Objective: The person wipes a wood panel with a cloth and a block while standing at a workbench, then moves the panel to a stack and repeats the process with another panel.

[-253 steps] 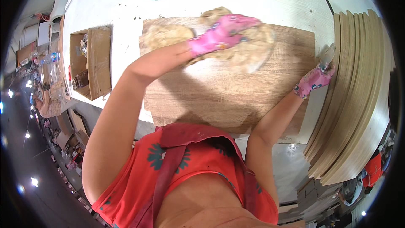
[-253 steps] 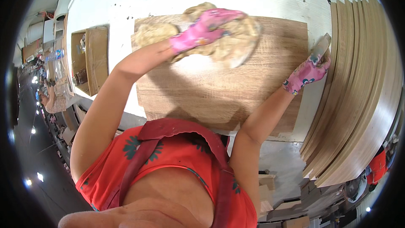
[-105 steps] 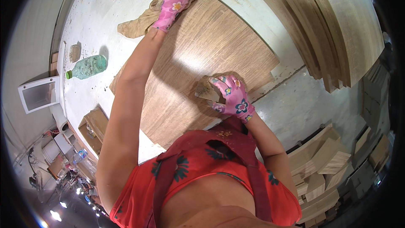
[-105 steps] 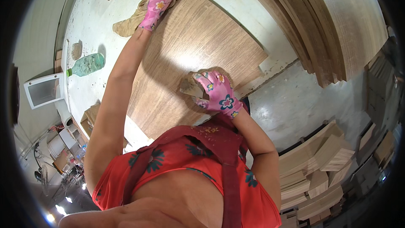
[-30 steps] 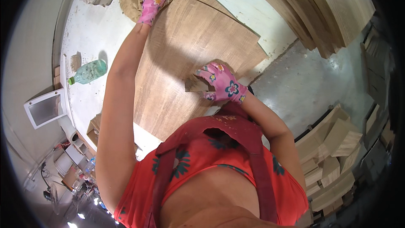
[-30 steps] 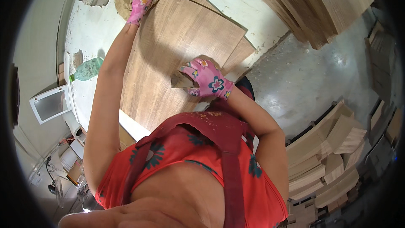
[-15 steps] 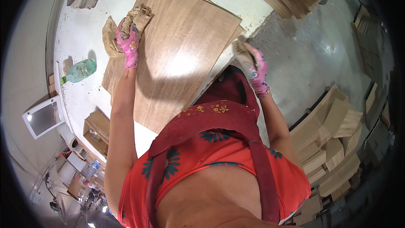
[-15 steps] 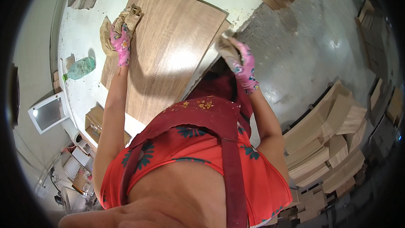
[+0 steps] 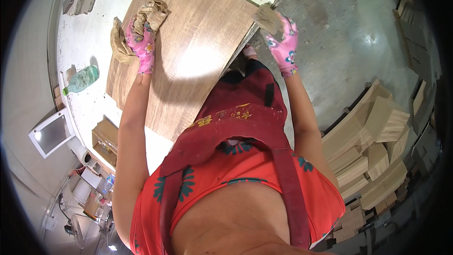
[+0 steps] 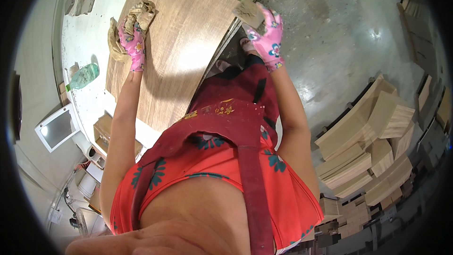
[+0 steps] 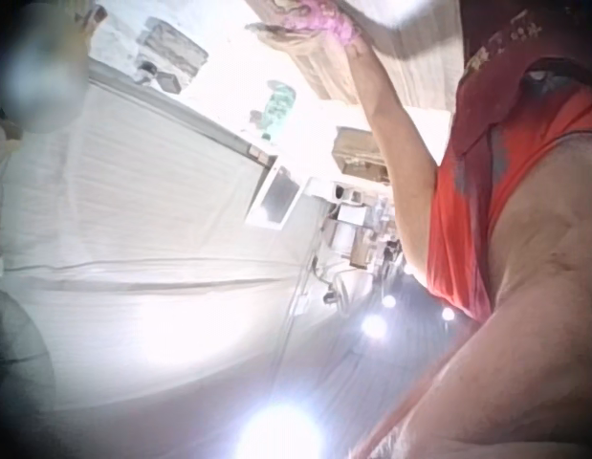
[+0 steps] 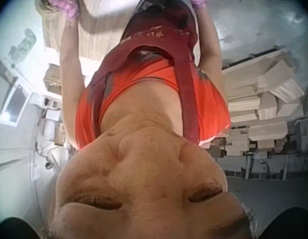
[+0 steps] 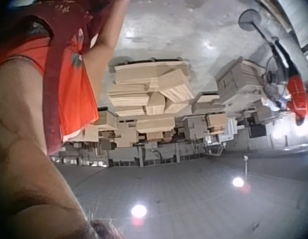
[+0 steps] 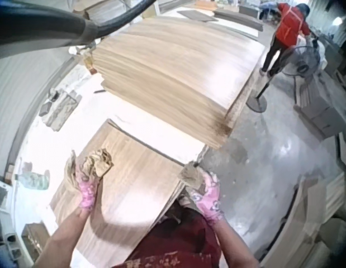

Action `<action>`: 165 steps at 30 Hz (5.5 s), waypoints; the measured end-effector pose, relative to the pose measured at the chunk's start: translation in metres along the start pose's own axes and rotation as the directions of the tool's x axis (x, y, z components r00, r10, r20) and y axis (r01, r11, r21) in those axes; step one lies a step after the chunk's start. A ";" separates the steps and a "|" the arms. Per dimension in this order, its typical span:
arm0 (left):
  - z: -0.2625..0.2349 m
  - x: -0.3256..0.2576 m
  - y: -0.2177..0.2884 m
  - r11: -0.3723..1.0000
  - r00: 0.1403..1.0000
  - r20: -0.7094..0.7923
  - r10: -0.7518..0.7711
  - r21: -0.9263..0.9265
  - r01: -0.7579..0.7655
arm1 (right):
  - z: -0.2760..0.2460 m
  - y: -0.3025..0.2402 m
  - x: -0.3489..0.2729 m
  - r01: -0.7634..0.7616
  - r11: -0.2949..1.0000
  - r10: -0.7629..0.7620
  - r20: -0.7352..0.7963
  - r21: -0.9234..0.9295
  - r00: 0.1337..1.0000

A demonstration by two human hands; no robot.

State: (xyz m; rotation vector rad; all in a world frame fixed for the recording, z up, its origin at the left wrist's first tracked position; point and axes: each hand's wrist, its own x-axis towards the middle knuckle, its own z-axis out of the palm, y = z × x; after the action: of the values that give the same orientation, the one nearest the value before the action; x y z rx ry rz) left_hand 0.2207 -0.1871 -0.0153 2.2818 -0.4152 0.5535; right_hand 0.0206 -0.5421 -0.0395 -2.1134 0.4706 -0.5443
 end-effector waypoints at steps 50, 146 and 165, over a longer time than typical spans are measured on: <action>-0.213 -0.220 -0.054 0.915 0.983 0.102 -0.154 -0.360 0.181 | 0.087 -0.129 -0.316 0.502 0.854 -0.494 0.515 0.138 0.700; 0.002 -0.160 0.115 0.941 0.867 0.382 0.320 -0.234 -0.244 | 0.134 -0.101 0.069 0.270 0.928 -0.331 0.234 0.256 0.914; -0.310 -0.372 0.006 0.983 0.912 0.386 -0.139 -0.054 0.173 | 0.132 -0.080 0.087 0.395 0.919 -0.383 0.253 0.006 0.888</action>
State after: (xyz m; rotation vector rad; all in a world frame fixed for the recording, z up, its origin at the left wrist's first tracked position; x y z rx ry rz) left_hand -0.1818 0.0826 -0.0026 2.3105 -0.4278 0.0039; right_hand 0.1745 -0.4561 -0.0233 -2.2944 -0.0926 -0.4831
